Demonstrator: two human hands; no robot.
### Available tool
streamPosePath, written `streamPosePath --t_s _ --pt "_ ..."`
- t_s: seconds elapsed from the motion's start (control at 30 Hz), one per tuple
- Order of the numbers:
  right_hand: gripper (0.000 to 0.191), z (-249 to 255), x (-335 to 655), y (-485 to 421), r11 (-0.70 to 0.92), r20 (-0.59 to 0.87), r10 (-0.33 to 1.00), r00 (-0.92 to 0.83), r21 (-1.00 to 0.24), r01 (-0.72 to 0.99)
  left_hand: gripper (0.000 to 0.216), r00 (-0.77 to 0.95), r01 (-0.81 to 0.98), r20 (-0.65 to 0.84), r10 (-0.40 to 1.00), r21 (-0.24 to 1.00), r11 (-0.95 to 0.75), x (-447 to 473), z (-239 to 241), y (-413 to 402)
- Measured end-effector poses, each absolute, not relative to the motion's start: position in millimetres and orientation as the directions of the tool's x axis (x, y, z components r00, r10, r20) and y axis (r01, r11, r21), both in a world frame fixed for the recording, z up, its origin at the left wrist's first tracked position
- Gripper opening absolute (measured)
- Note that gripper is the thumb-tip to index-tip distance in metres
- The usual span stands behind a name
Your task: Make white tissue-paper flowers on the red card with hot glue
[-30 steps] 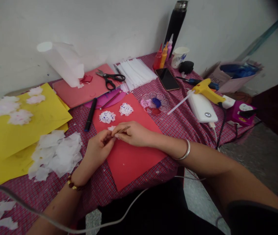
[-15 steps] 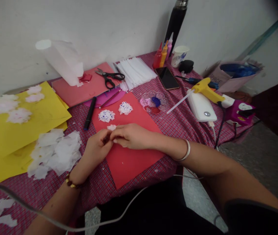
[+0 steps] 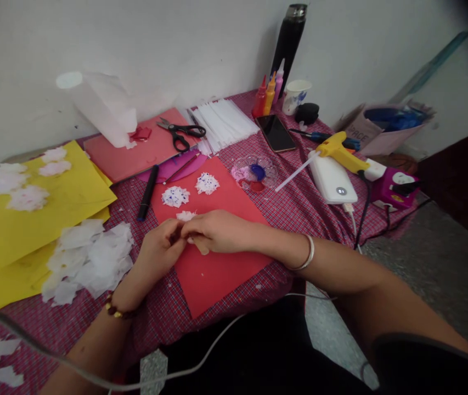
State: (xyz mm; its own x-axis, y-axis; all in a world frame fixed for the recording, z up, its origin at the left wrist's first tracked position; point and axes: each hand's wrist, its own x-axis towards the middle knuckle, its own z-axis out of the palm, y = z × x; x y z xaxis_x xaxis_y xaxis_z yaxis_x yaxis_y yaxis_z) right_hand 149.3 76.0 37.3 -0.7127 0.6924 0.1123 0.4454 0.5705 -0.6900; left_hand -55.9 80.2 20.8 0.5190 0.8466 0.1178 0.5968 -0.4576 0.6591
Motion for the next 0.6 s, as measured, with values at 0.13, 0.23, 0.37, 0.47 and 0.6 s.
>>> streamPosePath --t_s 0.13,0.23,0.37,0.47,0.6 --pt "0.020 35 150 77 0.573 0.132 0.686 -0.715 -0.704 0.420 0.008 0.518 0.605 0.112 0.848 0.653 -0.456 -57 18 81" --pt "0.020 32 151 79 0.575 0.167 0.694 -0.701 -0.714 0.399 0.008 0.519 0.613 0.104 0.848 0.647 -0.454 -56 18 82" --pt "0.020 28 152 82 0.522 0.191 0.747 -0.637 -0.761 0.385 0.011 0.517 0.611 0.116 0.848 0.644 -0.461 -54 19 81" --pt "0.019 26 151 85 0.455 0.184 0.790 -0.585 -0.815 0.359 0.013 0.509 0.615 0.104 0.855 0.651 -0.445 -54 18 82" --pt "0.019 22 152 88 0.416 0.178 0.804 -0.568 -0.850 0.322 0.013 0.497 0.595 0.072 0.865 0.697 -0.400 -55 13 83"
